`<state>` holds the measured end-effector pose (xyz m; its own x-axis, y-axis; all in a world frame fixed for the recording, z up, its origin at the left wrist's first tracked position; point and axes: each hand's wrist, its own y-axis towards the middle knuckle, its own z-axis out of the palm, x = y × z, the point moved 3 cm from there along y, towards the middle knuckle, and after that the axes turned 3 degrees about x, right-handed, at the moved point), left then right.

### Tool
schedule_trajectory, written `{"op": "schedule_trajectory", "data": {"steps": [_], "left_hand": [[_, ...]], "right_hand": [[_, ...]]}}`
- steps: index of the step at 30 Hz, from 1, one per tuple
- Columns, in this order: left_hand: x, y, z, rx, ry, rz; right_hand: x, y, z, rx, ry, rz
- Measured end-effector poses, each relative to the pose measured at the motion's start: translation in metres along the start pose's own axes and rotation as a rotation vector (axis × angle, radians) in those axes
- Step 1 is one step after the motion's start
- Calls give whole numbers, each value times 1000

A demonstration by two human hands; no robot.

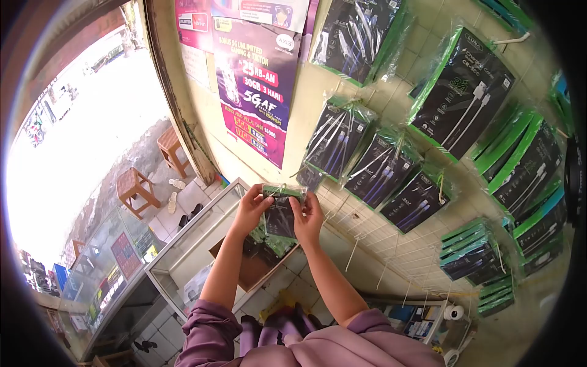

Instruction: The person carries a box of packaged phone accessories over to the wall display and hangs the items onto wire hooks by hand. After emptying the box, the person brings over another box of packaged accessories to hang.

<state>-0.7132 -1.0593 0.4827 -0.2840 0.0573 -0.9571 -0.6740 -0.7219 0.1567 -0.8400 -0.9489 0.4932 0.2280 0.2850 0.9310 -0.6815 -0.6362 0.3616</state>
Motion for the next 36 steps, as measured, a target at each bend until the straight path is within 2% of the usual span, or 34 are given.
{"op": "schedule_trajectory", "data": {"steps": [5,11,13,15,17,19,21,22,23,25,27,29,31,32,33,34,36], "left_hand": [[-1,15,3,-27,-6,-8],[6,30,3,-30,51,-10],[16,39,4,-22,67,-124],[24,54,14,-70,101,-75],[39,73,24,-120,131,-29],[57,96,33,-151,258,78],[67,111,37,-115,325,50],[71,115,40,-75,389,60],[76,116,41,-34,453,67],[81,103,38,-47,379,48],[76,79,32,-89,658,101],[103,48,14,-93,728,-24],[148,13,-12,9,886,29],[169,-6,-23,7,888,12],[190,-25,-30,126,1036,-72],[201,-40,-33,250,1180,-156],[213,-63,-41,320,1278,-157]], "right_hand": [[8,11,4,-65,11,26],[-12,18,2,-78,21,47],[-27,22,-1,-113,-11,62],[-46,33,-2,-146,-37,74],[-61,47,-11,-289,-232,-53],[-66,58,-17,-286,-317,-28],[-71,69,-19,-455,-413,-170],[-77,74,-19,-444,-230,-157],[-85,71,-22,-440,-239,-140],[-92,62,-23,-475,-754,-186],[-81,31,-21,-484,-679,-187],[-82,-13,-20,-346,-684,-329],[-127,-69,-15,-29,-838,-22],[-151,-92,-13,134,-908,82],[-173,-111,-11,300,-972,184],[-188,-126,-12,312,-969,194],[-210,-147,-8,534,-1225,184]]}}
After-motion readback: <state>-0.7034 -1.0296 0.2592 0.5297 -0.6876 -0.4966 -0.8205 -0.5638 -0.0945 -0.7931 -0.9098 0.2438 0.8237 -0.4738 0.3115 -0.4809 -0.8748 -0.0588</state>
